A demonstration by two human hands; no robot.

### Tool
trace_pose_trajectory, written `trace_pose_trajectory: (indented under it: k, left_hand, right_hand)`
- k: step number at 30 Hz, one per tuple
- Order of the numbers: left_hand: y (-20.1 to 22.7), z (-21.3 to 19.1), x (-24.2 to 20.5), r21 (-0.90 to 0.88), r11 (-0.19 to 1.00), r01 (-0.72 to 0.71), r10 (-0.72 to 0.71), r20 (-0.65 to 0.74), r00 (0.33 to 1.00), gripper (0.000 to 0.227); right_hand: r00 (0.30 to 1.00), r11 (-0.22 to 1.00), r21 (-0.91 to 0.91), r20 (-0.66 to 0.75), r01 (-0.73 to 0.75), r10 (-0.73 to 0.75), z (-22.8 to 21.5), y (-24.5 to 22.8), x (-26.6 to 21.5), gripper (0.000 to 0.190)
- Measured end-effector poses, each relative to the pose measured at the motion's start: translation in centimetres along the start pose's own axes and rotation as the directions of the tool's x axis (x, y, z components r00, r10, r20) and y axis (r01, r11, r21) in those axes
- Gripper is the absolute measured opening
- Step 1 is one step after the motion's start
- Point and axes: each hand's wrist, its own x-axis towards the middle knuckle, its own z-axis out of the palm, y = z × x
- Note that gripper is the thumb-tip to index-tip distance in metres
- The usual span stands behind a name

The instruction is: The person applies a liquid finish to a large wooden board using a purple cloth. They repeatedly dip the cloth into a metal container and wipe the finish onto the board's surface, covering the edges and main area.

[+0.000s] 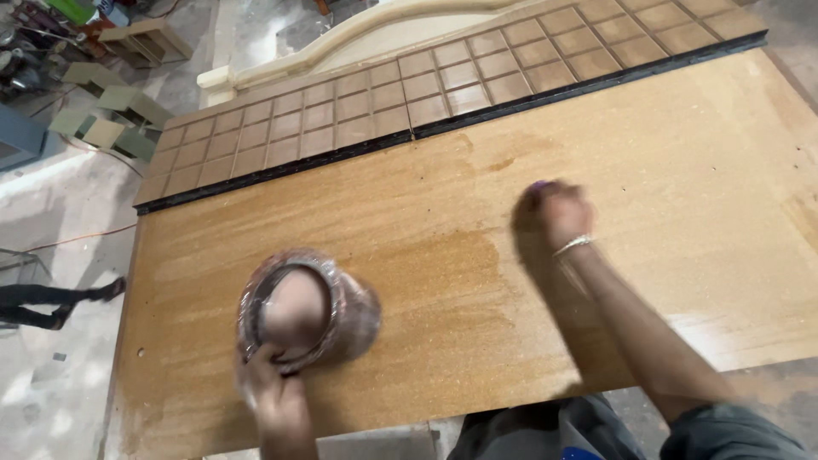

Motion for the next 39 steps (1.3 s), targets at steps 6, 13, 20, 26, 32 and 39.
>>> trace_pose_trajectory:
  k: [6, 13, 20, 26, 32, 39]
  left_hand:
    - [-2.0, -8.0, 5.6, 0.009, 0.999, 0.032, -0.033, 0.075, 0.997, 0.058]
    - [-5.3, -2.5, 2.5, 0.443, 0.874, -0.202, 0.229, -0.009, 0.973, 0.055]
    - [-13.0, 14.1, -5.2, 0.596, 0.451, -0.664, 0.457, 0.485, 0.746, 0.054]
    - [-15.8, 18.7, -10.1, 0.517, 0.218, -0.828, 0.433, 0.709, 0.557, 0.055]
    - [-16.6, 18.0, -12.3, 0.519, 0.165, -0.839, 0.442, 0.721, 0.533, 0.057]
    - [-15.5, 17.5, -12.7, 0.651, 0.443, -0.617, 0.377, 0.489, 0.787, 0.051]
  right_hand:
    - [0.801, 0.789, 0.231, -0.371, 0.569, -0.469, -2.1, -17.8, -5.3, 0.032]
    - [0.845, 0.836, 0.200, -0.297, 0.511, -0.445, -4.7, -10.1, -3.7, 0.038]
    - [0.899, 0.988, 0.028, -0.418, 0.154, -0.129, -8.6, 19.8, -0.1, 0.019]
    - [0.928, 0.998, -0.053, -0.372, -0.030, 0.008, -6.3, 39.3, 7.0, 0.028]
    - [0.842, 0.979, 0.045, -0.518, 0.201, -0.150, -3.1, 21.2, 4.9, 0.015]
    - [0.884, 0.872, 0.160, -0.153, 0.463, -0.441, 4.4, -13.1, 0.0, 0.057]
